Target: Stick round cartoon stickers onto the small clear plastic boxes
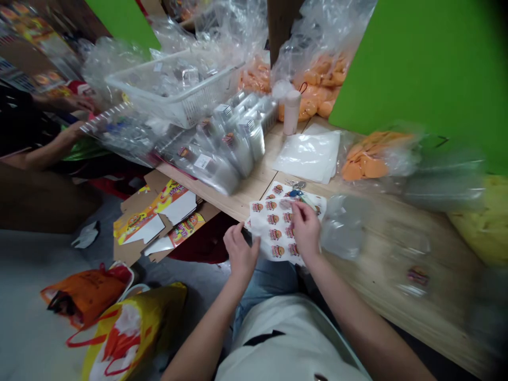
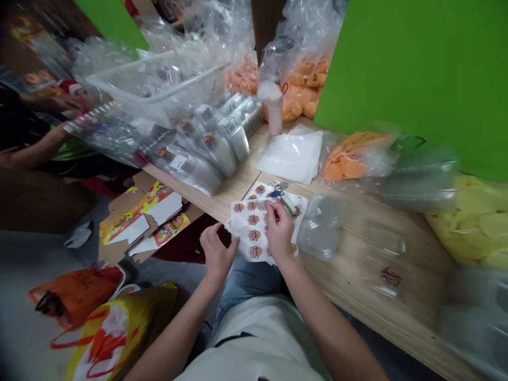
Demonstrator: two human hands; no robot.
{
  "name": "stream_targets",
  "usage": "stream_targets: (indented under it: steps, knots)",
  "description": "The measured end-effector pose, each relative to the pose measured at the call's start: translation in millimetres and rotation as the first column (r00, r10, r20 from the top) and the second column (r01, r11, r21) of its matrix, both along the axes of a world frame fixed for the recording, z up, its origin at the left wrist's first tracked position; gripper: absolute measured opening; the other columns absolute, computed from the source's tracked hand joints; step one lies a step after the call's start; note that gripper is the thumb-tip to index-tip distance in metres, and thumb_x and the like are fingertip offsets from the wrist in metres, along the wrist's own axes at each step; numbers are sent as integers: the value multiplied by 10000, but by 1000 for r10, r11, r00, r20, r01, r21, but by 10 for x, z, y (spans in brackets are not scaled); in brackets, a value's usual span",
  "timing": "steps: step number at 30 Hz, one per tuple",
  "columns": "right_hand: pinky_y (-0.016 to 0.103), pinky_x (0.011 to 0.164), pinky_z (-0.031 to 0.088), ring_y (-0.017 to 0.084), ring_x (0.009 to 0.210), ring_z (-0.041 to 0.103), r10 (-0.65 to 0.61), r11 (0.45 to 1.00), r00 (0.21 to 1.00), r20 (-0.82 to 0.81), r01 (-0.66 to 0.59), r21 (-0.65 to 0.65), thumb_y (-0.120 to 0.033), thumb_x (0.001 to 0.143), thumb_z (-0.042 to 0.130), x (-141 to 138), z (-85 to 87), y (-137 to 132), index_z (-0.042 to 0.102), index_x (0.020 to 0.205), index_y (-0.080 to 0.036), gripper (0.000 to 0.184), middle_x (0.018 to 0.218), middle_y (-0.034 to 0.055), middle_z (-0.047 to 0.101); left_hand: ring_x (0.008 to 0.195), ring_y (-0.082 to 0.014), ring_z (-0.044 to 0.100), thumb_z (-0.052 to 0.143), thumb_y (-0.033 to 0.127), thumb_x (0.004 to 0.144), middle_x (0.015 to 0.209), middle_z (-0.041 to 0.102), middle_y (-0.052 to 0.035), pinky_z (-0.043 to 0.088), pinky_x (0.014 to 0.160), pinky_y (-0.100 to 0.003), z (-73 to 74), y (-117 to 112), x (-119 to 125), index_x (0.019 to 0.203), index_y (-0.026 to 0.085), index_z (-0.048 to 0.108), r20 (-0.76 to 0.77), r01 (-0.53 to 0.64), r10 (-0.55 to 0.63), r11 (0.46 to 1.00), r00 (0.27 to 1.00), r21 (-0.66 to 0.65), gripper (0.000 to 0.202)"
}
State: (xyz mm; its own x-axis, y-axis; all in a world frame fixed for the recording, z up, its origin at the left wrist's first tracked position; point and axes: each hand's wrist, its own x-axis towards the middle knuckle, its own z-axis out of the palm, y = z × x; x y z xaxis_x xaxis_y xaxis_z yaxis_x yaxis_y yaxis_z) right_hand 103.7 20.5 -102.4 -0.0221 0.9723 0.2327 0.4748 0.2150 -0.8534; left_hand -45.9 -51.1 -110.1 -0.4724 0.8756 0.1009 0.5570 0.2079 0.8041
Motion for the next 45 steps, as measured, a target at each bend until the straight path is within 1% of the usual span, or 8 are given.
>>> stream_targets:
  steps: [2, 5, 7, 12, 16, 22, 31, 45]
  knots:
    - [337, 807, 471, 176, 904, 580, -6, 983, 1000, 28, 1, 184, -211, 883, 420, 175, 93, -171, 572, 1080, -204, 249, 984, 73, 628, 931, -209, 543, 596, 433, 738, 991, 557, -103, 442, 792, -337, 197, 69, 122, 1030, 152, 543, 306, 128, -104, 990, 946, -60, 409]
    - [360, 943, 418, 183, 1041, 544, 207, 913, 965, 159, -248, 324, -150, 813, 545, 434, 227, -463, 589, 1093, -274, 309, 1051, 42, 628, 723, -130, 590, 546, 454, 783, 827, 595, -44, 470, 679, -262, 470, 215, 359, 1043, 160, 536, 803, 417, -186, 905, 567, -85, 393]
    - [380, 934, 433, 198, 1075, 531, 226, 945, 971, 74, -237, 227, -195, 792, 586, 583, 304, -617, 519, 1187, -284, 410, 1131, 55, 594, 665, -98, 581, 631, 399, 736, 762, 587, -5, 466, 661, -233, 568, 274, 535, 1066, 164, 507, 888, 450, -161, 891, 431, -56, 424]
    - [322, 710, 514, 152, 752, 610, -44, 954, 945, -325, -57, -295, -339, 796, 567, 987, 429, -683, 410, 1239, -227, 484, 847, 23, 629, 639, -115, 584, 606, 333, 769, 687, 596, 14, 454, 609, -231, 609, 175, 955, 1082, 183, 462, 740, 600, -384, 799, 553, -33, 376]
    - [316, 732, 482, 147, 715, 601, -271, 917, 925, -267, 164, -363, -338, 731, 622, 1391, 421, -484, 490, 1141, -194, 454, 750, 0, 624, 1008, -217, 567, 542, 305, 811, 1196, 551, -104, 434, 872, -381, 531, 238, 1160, 1242, 229, 397, 250, 691, -675, 722, 694, 32, 461]
    - [328, 715, 482, 162, 695, 614, -293, 888, 911, -289, 148, -435, -335, 678, 651, 1570, 298, -173, 494, 1142, -161, 519, 747, 25, 662, 1291, -292, 319, 699, 282, 682, 1383, 365, -156, 263, 1051, -482, 131, 680, 1293, 1401, 203, 135, -12, 900, -910, 407, 414, 155, 918]
    - [309, 700, 468, 149, 696, 599, -54, 904, 989, -139, -11, -428, -292, 731, 585, 1550, 302, -62, 460, 1221, -161, 522, 761, 11, 657, 1294, -268, 327, 702, 320, 683, 1401, 338, -150, 265, 1060, -448, -17, 691, 1291, 1405, 227, 114, 47, 896, -914, 404, 402, 183, 937]
    - [294, 663, 460, 138, 652, 568, 13, 937, 1000, 0, -12, -350, -245, 758, 530, 1571, 261, -81, 482, 1206, -180, 456, 745, 3, 639, 1297, -251, 332, 613, 308, 769, 1384, 369, -163, 249, 1066, -455, 48, 694, 1247, 1374, 208, 151, 70, 906, -924, 381, 375, 183, 768]
